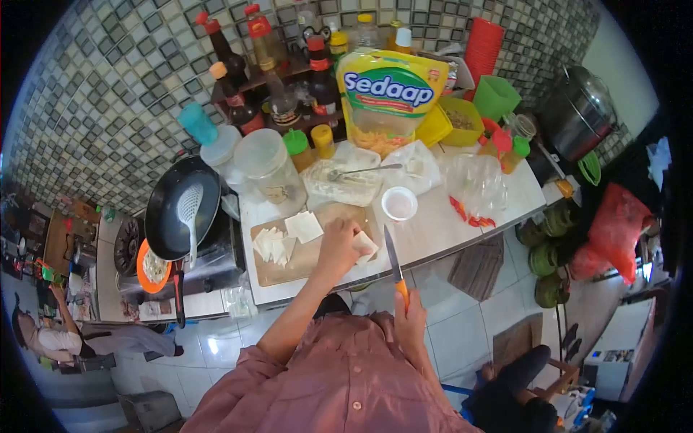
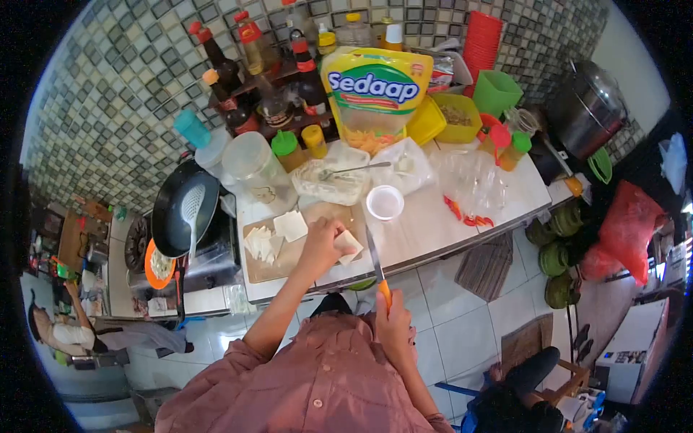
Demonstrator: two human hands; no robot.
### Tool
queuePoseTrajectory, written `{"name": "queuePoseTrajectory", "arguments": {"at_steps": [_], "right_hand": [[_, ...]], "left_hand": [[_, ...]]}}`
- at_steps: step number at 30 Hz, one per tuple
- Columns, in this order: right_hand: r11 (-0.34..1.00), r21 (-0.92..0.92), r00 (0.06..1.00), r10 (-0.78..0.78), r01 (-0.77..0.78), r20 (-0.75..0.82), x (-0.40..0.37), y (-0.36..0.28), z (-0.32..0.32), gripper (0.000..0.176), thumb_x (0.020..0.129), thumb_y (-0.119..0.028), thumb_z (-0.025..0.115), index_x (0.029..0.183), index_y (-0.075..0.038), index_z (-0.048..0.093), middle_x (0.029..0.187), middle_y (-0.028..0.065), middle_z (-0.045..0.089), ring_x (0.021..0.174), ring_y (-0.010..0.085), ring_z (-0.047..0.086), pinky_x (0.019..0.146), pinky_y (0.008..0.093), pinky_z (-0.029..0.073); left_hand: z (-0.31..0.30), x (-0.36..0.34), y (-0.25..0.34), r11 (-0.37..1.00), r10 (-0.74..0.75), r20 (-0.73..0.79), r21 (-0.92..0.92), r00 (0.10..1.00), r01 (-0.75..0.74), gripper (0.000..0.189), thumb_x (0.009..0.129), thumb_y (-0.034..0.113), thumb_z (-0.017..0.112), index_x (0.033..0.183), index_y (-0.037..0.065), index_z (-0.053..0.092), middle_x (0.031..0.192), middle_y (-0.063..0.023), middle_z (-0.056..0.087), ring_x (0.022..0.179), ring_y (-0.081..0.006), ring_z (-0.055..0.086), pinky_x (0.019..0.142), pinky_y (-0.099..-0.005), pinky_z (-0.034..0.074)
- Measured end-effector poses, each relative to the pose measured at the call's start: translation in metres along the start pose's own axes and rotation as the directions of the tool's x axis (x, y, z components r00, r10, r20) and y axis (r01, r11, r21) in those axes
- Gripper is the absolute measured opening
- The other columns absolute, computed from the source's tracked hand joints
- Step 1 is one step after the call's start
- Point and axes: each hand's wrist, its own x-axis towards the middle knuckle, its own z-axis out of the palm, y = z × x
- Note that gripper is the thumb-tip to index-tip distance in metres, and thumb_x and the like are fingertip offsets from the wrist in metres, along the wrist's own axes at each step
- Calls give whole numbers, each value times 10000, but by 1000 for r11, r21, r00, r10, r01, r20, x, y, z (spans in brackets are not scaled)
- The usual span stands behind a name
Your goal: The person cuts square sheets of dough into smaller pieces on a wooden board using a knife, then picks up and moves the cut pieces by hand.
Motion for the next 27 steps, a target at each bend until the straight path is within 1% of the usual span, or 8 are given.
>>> {"name": "queuePoseTrajectory", "arguments": {"at_steps": [2,4,11,14,16,19,23,27], "right_hand": [[989,69,988,128,-134,83,-5,-7,0,213,924,-230,504,867,-31,453,605,201,523,552,393,548,465,420,383],[987,88,988,130,-137,78,1,-6,0,223,923,-237,507,863,-30,451,602,200,524,552,390,551,466,414,385],[982,122,987,135,-145,84,2,-13,-3,189,922,-209,506,877,-30,463,599,197,519,534,378,545,470,399,391],[980,121,987,147,-155,71,3,-10,-5,186,921,-206,506,880,-29,464,599,197,517,533,372,546,471,398,392],[981,116,987,146,-153,68,4,-5,-5,190,921,-209,506,879,-29,463,599,198,516,535,368,549,471,399,393],[988,85,990,122,-128,73,7,3,-2,202,920,-217,508,874,-27,461,597,199,509,535,371,546,471,403,393],[994,75,993,76,-83,85,13,0,0,213,915,-230,517,870,-29,463,597,195,505,527,370,539,471,406,393],[994,82,993,61,-69,106,22,-16,4,201,908,-222,525,871,-34,463,601,185,500,527,362,537,475,401,396]], "left_hand": [[1,-13,7,997,78,-183,41,980,-71,416,599,199,802,894,39,555,847,-110,562,818,-292,522,743,-404,424],[1,-8,10,993,93,-215,90,972,-76,381,608,179,794,869,39,555,796,-118,579,789,-295,544,733,-398,435],[-9,-11,7,998,-12,-144,-55,989,4,197,721,157,699,827,38,583,783,-125,629,742,-294,612,655,-373,472],[-37,-6,-6,987,-136,-215,-115,967,113,107,764,153,648,807,58,623,789,-119,633,726,-291,618,643,-375,475],[-57,-3,-17,945,-249,-272,142,929,295,80,782,142,631,815,71,651,826,-109,638,778,-298,611,684,-371,473],[-69,-10,-40,918,-32,-466,337,884,210,106,796,161,610,840,71,645,855,-78,633,814,-297,581,704,-424,431],[-97,-37,-37,975,79,-584,213,808,58,124,822,143,588,816,29,636,841,-93,619,792,-284,561,693,-395,430],[-124,-89,-55,974,-44,-596,153,802,167,121,836,125,570,811,22,629,808,-104,615,771,-282,562,687,-378,426]]}}
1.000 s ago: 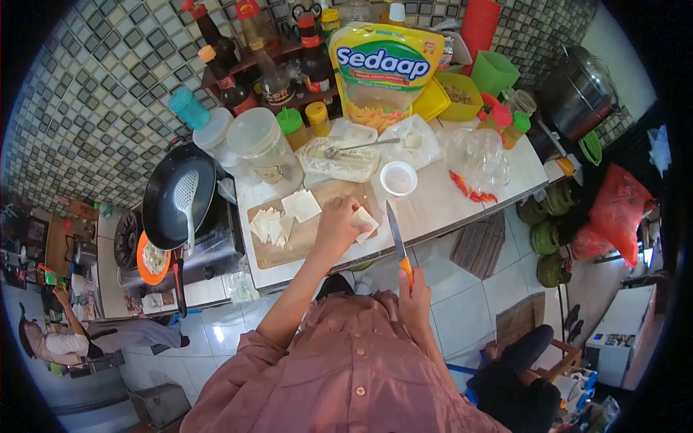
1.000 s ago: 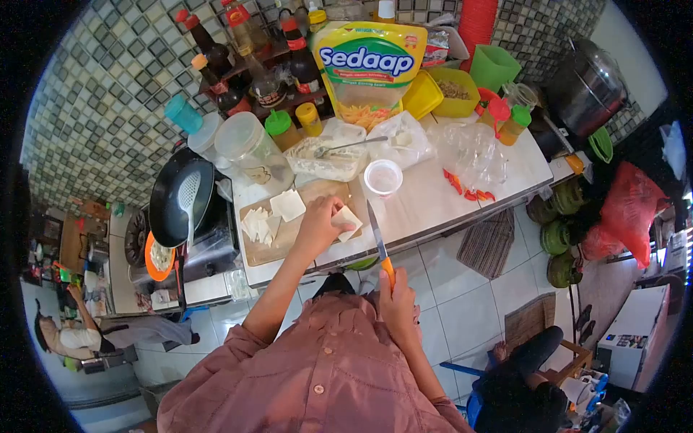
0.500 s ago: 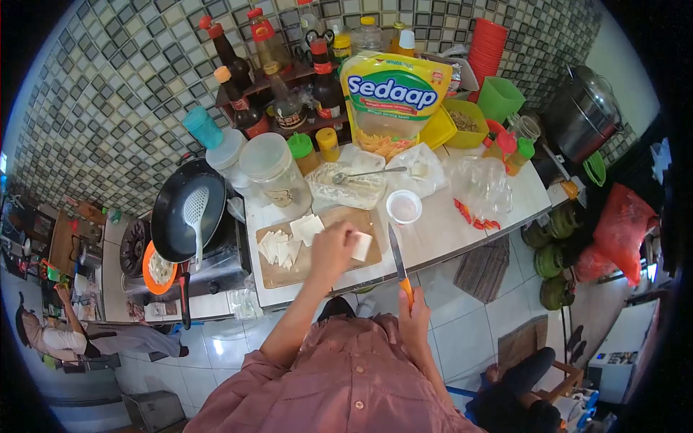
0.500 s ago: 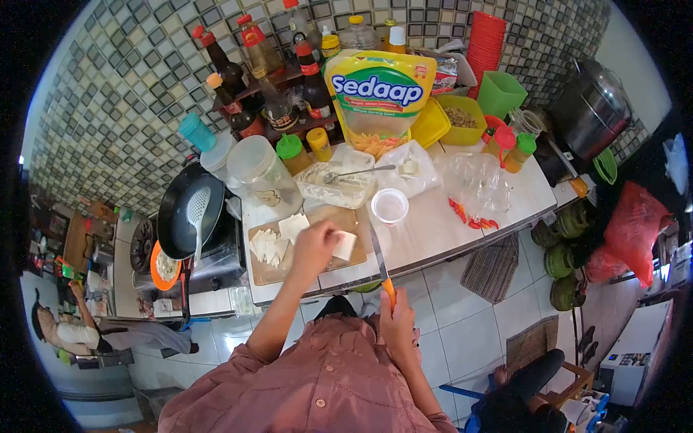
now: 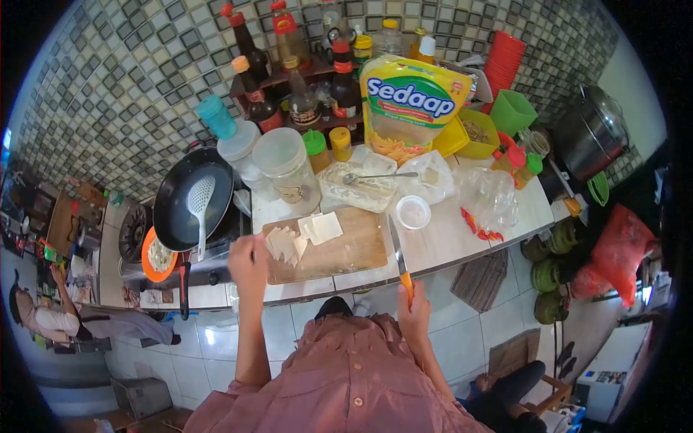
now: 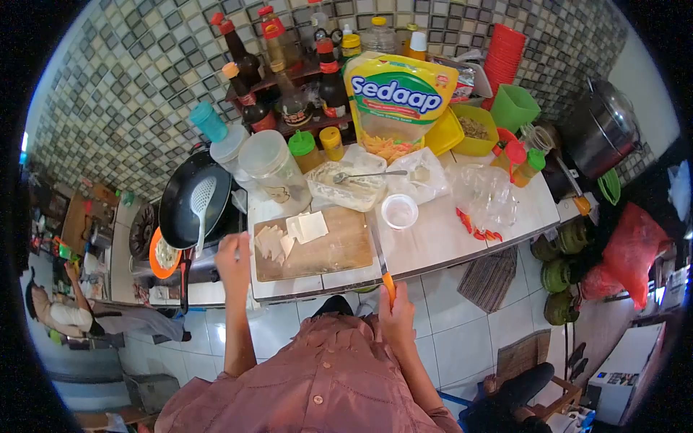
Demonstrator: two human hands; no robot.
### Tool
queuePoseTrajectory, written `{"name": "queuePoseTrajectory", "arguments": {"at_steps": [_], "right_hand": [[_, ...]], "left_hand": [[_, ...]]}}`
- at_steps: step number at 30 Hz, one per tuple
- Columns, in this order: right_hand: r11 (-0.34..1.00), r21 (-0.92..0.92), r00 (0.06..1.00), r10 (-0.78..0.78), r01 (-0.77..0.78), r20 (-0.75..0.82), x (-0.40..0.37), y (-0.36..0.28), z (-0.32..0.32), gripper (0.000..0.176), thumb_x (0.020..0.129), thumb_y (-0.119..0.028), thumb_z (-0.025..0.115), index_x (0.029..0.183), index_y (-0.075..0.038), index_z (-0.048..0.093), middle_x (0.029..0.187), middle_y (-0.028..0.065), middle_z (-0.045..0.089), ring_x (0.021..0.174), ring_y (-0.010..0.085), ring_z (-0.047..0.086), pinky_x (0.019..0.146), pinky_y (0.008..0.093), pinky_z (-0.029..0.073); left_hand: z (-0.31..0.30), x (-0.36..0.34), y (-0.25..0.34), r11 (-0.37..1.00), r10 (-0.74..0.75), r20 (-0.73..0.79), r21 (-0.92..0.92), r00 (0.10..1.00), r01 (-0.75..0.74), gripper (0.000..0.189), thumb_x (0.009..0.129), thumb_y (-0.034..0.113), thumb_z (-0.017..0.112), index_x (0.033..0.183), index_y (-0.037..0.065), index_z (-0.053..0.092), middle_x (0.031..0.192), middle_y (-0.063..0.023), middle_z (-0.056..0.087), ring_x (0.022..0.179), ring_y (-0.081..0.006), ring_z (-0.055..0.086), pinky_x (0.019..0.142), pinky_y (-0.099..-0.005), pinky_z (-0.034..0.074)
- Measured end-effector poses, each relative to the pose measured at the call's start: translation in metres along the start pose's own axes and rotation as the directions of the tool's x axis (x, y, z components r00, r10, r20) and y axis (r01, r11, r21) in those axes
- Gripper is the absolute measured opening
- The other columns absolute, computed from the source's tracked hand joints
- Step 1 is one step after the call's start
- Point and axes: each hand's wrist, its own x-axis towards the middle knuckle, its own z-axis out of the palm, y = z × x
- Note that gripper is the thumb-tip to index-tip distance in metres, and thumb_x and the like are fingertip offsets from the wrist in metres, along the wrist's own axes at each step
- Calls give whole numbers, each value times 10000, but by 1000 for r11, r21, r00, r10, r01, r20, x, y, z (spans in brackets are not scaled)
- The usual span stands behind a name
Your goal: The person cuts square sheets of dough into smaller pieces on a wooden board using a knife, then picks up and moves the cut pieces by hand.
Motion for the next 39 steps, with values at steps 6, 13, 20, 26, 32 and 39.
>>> {"name": "queuePoseTrajectory", "arguments": {"at_steps": [6,13,20,26,32,39], "right_hand": [[993,15,986,-121,120,111,13,-16,27,166,899,-196,539,896,-38,490,594,185,481,515,349,534,476,381,399],[970,226,967,-139,90,212,9,-59,59,152,910,-146,533,846,-19,478,581,4,365,541,61,342,464,247,301],[945,322,947,-152,55,282,5,-74,80,123,907,-135,533,869,-24,496,604,-21,418,538,40,368,467,223,312],[960,265,962,-155,93,223,-2,-71,79,118,908,-135,528,880,-24,501,607,-28,412,532,33,363,463,214,301],[958,278,990,-98,66,104,-22,-58,75,118,911,-139,514,895,-22,507,617,-29,409,532,38,356,465,213,296],[959,280,993,-78,51,85,-44,-47,84,138,904,-147,533,904,-12,510,601,3,451,533,64,406,478,233,334]], "left_hand": [[-42,-53,-72,969,-209,-154,102,966,226,126,863,101,547,803,10,608,766,-118,613,687,-260,584,638,-335,439],[-68,-98,-101,712,-690,-74,115,720,693,258,847,157,632,674,-24,571,561,-76,575,521,-110,529,497,-250,385],[-7,-181,-180,869,-435,20,273,900,414,122,762,132,670,866,168,722,1085,-112,559,1078,-303,465,922,-408,361],[54,-208,-192,703,-654,280,568,703,428,473,798,325,621,1258,270,525,1473,-115,188,1314,-501,116,829,-736,294],[74,-188,-210,512,-831,183,620,525,594,582,838,409,562,1373,277,373,1490,-93,131,1269,-554,181,806,-761,327],[70,-179,-220,509,-847,217,597,486,620,627,814,439,593,1371,249,377,1463,-74,204,1222,-543,273,816,-740,359]]}}
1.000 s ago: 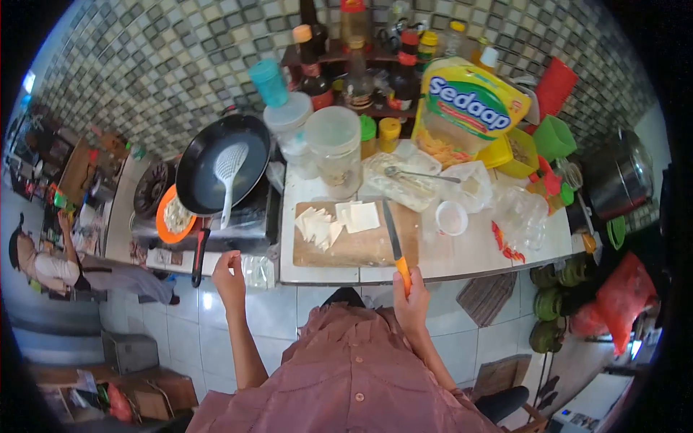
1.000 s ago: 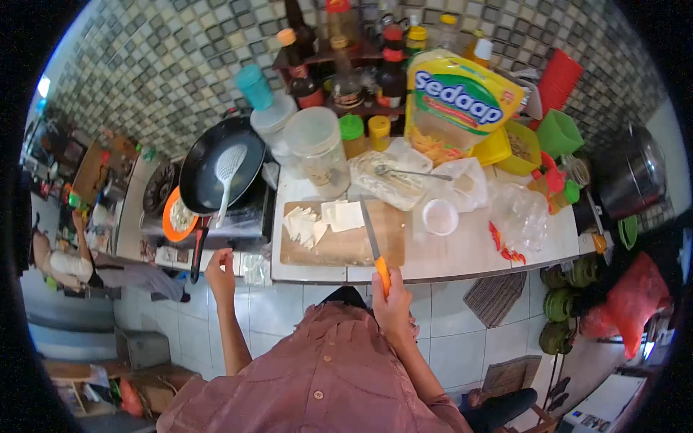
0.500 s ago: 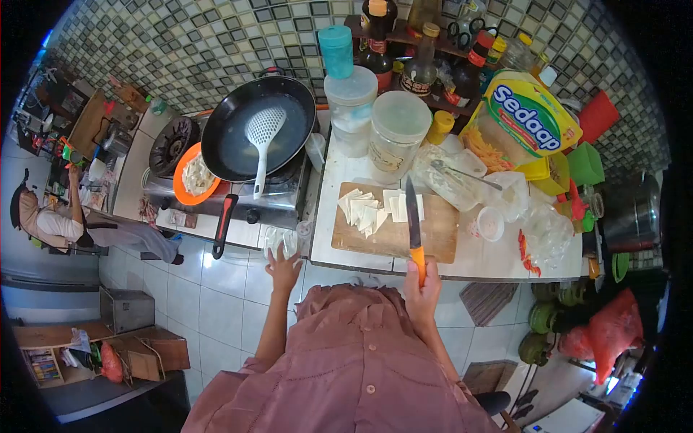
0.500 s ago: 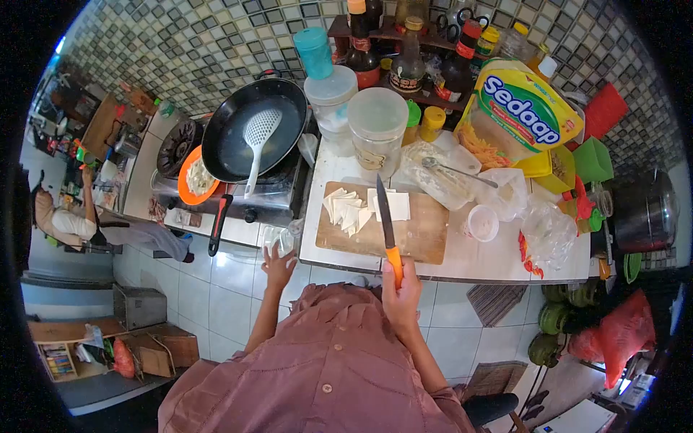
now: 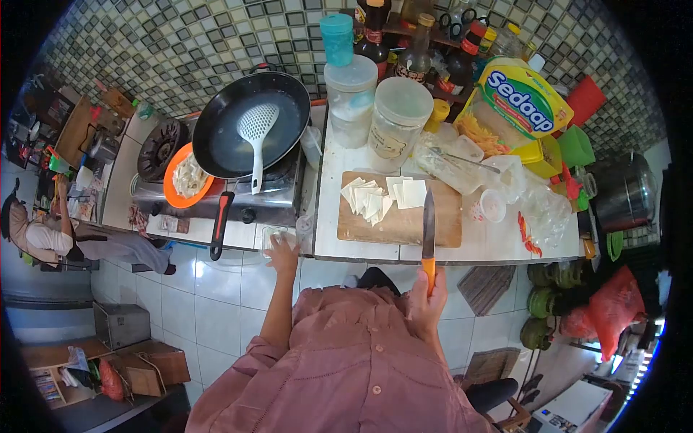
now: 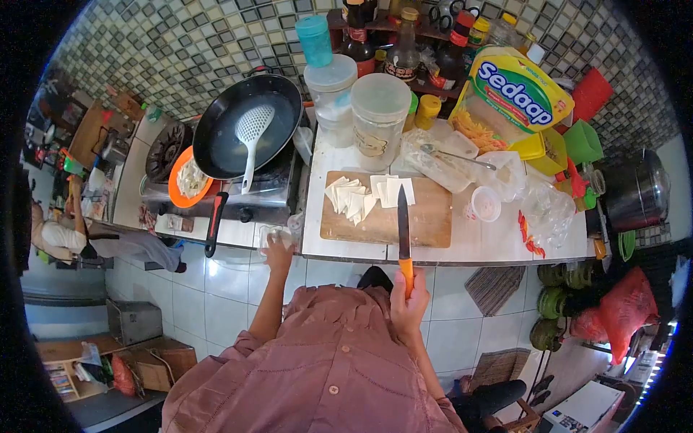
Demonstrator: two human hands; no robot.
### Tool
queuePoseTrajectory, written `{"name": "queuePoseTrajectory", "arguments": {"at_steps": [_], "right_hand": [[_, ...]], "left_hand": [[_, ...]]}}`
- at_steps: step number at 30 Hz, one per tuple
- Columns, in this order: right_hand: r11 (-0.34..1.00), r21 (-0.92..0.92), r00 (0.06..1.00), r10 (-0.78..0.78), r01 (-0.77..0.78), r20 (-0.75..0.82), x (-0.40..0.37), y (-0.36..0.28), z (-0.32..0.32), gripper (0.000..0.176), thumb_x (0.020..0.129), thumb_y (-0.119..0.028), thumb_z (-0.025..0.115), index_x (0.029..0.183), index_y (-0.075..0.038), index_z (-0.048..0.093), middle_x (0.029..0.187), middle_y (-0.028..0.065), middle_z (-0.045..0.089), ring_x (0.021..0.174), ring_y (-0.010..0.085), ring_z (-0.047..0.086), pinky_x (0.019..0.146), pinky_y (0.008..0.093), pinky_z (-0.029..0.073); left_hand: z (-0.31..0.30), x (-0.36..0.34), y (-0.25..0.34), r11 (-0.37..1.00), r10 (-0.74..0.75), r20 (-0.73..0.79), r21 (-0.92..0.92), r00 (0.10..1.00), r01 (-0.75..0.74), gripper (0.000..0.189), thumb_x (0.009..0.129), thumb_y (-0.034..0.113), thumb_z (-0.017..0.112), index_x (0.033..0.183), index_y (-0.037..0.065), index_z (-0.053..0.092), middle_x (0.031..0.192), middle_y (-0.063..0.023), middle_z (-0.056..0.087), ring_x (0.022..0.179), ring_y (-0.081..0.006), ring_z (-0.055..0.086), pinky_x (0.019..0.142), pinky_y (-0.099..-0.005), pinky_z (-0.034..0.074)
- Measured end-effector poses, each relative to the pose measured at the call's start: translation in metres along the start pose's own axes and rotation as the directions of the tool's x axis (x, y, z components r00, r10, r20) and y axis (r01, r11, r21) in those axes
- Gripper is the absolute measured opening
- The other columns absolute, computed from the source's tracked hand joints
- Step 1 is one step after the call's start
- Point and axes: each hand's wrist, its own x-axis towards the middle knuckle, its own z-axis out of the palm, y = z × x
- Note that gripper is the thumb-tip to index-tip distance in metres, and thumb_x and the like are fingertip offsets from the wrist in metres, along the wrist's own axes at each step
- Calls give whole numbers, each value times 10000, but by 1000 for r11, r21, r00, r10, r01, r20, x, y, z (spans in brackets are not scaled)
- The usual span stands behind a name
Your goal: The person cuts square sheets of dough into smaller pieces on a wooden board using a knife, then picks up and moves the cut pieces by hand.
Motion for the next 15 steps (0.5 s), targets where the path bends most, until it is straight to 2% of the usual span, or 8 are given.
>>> {"name": "queuePoseTrajectory", "arguments": {"at_steps": [3,10,12,15], "right_hand": [[1000,-13,999,-10,11,32,-4,-7,1,133,905,-145,532,904,-13,511,602,3,459,528,63,411,476,233,338],[1000,14,999,13,-14,47,-11,-3,4,125,906,-147,534,900,-23,517,609,10,465,522,67,413,476,237,346],[998,41,997,-41,38,65,-12,1,6,177,935,-200,483,918,-27,515,635,-68,388,523,6,323,450,186,259],[995,-9,992,-98,99,72,-13,2,6,180,936,-202,482,921,-27,519,637,-66,395,523,8,329,450,184,262]], "left_hand": [[3,4,-6,1000,18,-8,-24,1000,-18,660,790,438,622,1366,222,383,1449,-56,245,1204,-537,300,821,-728,371],[32,33,-33,988,113,-12,-108,994,-114,579,760,384,662,1273,167,502,1443,25,285,1209,-536,311,830,-746,347],[34,38,-38,979,145,-25,-142,989,-147,564,757,384,663,1253,154,522,1434,35,307,1213,-533,315,832,-750,341],[31,38,-39,973,151,-9,-175,988,-150,555,755,384,664,1233,134,533,1408,37,357,1220,-522,324,825,-755,339]]}}
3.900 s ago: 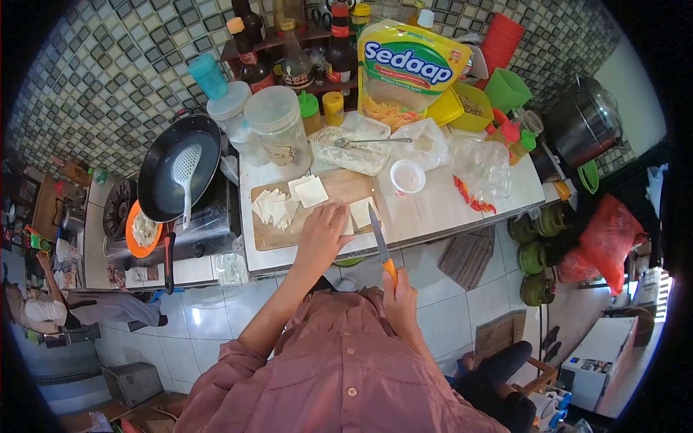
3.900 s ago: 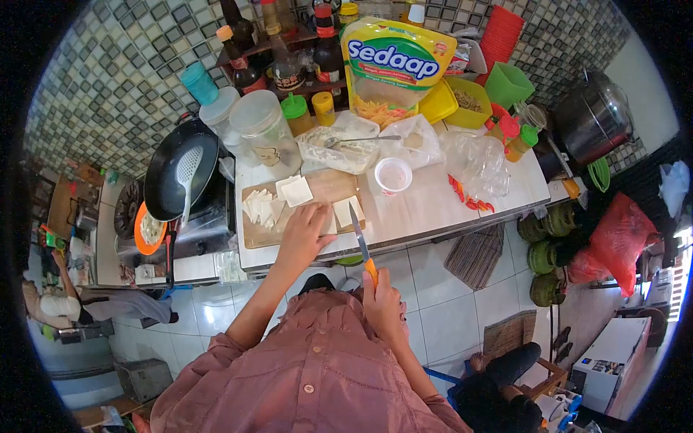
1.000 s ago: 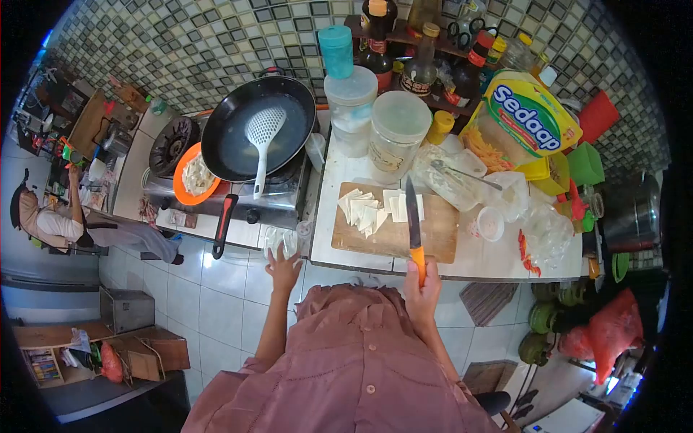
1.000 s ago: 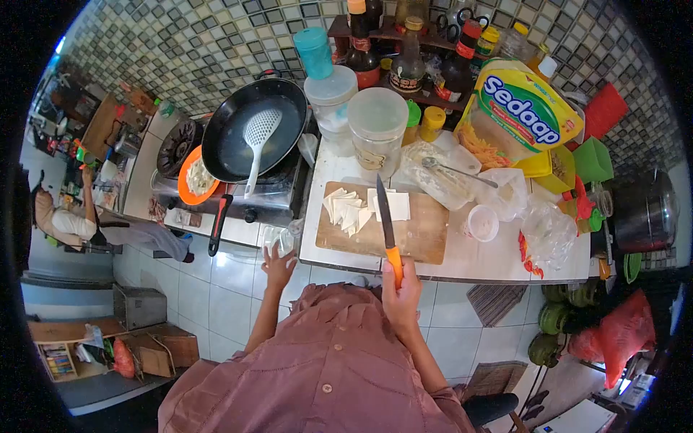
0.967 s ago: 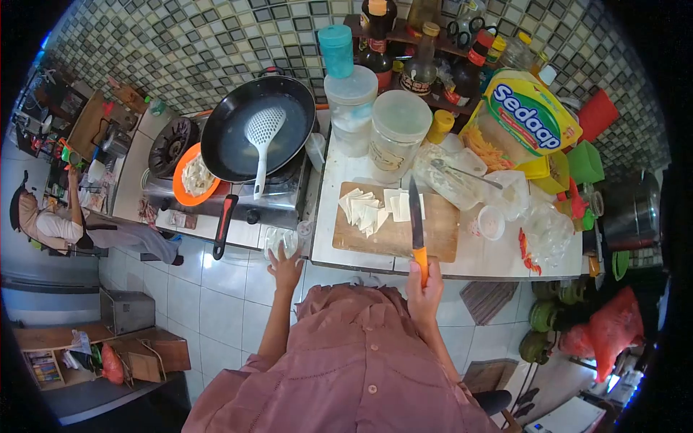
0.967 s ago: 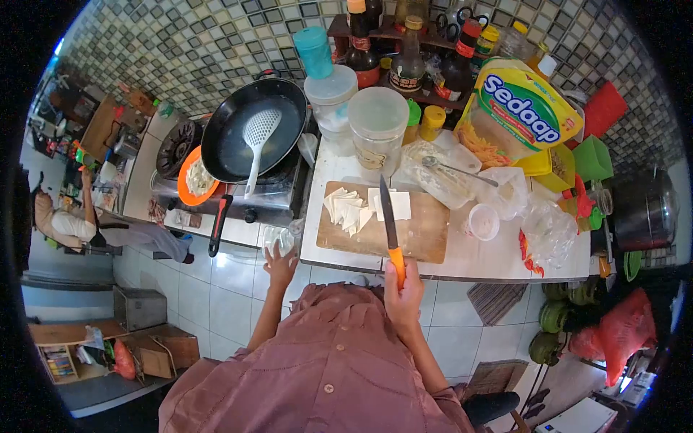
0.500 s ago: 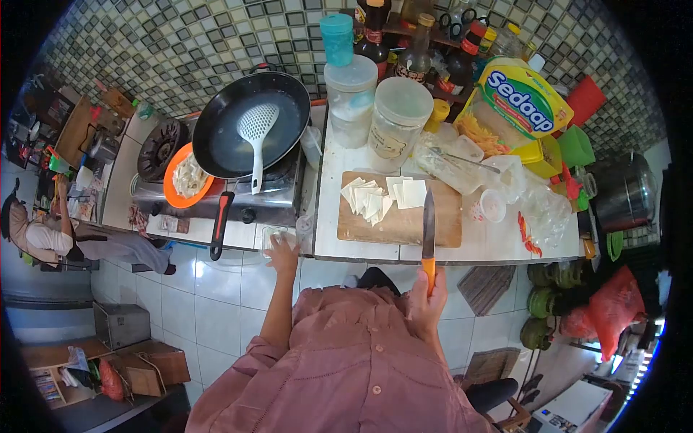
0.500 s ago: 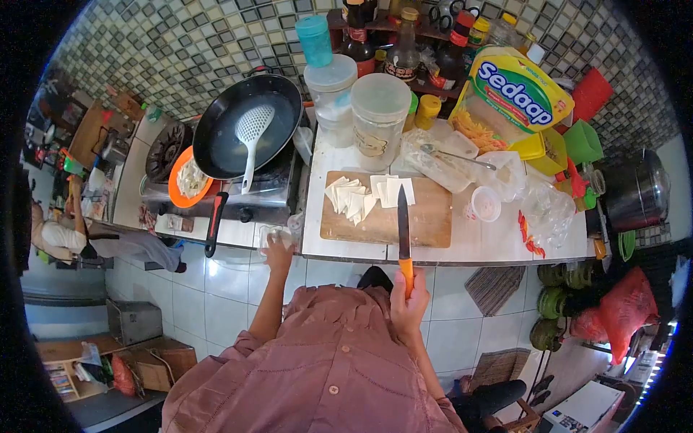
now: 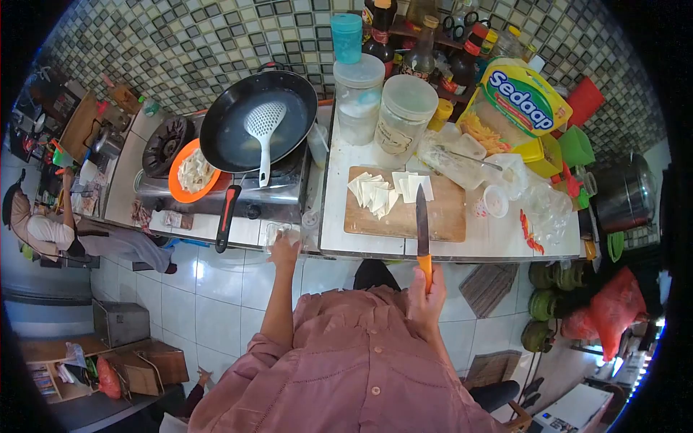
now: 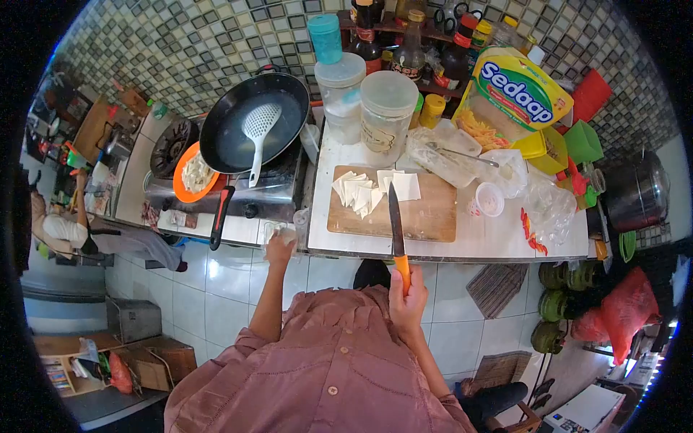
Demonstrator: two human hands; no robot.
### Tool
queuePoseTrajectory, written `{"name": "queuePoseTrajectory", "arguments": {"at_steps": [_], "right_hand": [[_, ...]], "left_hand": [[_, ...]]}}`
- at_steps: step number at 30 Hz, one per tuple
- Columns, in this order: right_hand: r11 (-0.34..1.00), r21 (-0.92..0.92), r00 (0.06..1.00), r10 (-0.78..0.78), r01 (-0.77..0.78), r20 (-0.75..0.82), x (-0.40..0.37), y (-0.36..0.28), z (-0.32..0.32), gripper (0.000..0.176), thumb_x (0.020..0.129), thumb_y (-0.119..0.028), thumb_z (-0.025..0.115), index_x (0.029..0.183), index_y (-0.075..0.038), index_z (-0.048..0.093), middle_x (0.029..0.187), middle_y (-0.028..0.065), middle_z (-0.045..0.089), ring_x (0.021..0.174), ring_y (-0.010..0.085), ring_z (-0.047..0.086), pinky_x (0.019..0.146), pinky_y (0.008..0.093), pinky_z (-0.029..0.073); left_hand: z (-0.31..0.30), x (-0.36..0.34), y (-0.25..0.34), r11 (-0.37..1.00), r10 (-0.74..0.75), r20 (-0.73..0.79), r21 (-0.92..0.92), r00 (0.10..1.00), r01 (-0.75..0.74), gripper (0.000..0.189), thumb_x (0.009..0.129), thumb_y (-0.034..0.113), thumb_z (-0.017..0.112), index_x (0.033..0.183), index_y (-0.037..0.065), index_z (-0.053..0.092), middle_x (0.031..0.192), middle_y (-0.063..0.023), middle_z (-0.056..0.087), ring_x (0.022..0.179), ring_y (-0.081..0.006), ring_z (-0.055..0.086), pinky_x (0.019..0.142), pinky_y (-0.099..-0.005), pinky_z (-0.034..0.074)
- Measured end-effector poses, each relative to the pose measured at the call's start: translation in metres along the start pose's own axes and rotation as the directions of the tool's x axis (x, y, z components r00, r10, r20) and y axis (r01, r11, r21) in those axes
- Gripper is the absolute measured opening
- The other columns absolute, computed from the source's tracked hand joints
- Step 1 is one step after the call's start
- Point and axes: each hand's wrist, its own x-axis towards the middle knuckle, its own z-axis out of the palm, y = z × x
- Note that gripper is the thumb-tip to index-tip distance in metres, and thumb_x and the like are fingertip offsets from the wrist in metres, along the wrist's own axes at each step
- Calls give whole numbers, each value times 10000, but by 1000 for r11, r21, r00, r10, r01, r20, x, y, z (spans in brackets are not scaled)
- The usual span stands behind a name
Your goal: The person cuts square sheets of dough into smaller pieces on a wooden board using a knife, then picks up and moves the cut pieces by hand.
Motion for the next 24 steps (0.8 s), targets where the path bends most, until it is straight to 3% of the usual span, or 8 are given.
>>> {"name": "queuePoseTrajectory", "arguments": {"at_steps": [6,8,14,18,20,21,23,24], "right_hand": [[1000,-20,999,7,-7,38,3,-13,-4,187,932,-200,491,926,-16,525,637,-50,409,541,15,348,469,190,278],[999,-10,998,35,-35,50,3,-10,-9,158,918,-176,514,935,-18,525,628,-18,438,541,42,377,479,212,314],[997,-68,1000,-23,23,-3,7,-14,-26,143,903,-155,538,933,-17,522,612,7,450,543,58,396,484,229,342],[997,-79,995,-11,3,-95,8,-6,-40,146,905,-164,536,904,-20,515,603,3,439,541,52,390,476,229,334],[997,-81,992,1,-12,-130,9,-2,-50,148,906,-167,536,900,-20,515,602,2,437,541,53,390,475,231,332],[994,-110,985,-34,15,-172,11,0,-55,153,905,-168,538,897,-18,515,600,2,432,538,53,389,472,233,330],[990,-141,973,-63,32,-223,14,4,-67,157,905,-169,541,893,-15,514,598,2,428,535,53,387,469,235,328],[986,-157,956,-97,55,-276,16,6,-75,161,905,-170,542,888,-12,513,600,3,426,531,55,383,467,238,327]], "left_hand": [[-10,-9,21,998,-47,-3,42,999,47,356,786,278,608,1099,106,613,1349,-26,416,1232,-469,349,819,-761,337],[-25,-26,38,989,47,-73,144,996,-36,249,799,232,573,996,103,652,1340,-45,408,1239,-391,371,813,-762,339],[-26,-39,52,961,85,-247,275,965,-14,193,804,220,572,908,89,668,1282,-14,415,1237,-296,379,835,-770,311],[-37,-50,60,975,124,-233,210,965,-74,185,793,228,587,862,77,667,1267,-1,409,1225,-268,390,822,-792,286],[-52,-65,74,990,101,-245,125,964,-72,136,747,180,612,795,62,662,1151,-38,506,1072,-263,521,836,-675,386],[-49,-64,71,988,110,-238,130,965,-80,136,747,180,612,795,62,662,1151,-38,506,1072,-263,521,836,-675,386],[-48,-59,60,954,259,-367,-49,894,-296,138,766,158,598,789,31,646,978,-105,594,891,-281,603,791,-489,474],[-53,-61,60,951,270,-360,-45,893,-305,138,766,158,598,789,31,646,978,-105,594,891,-281,603,791,-489,474]]}}
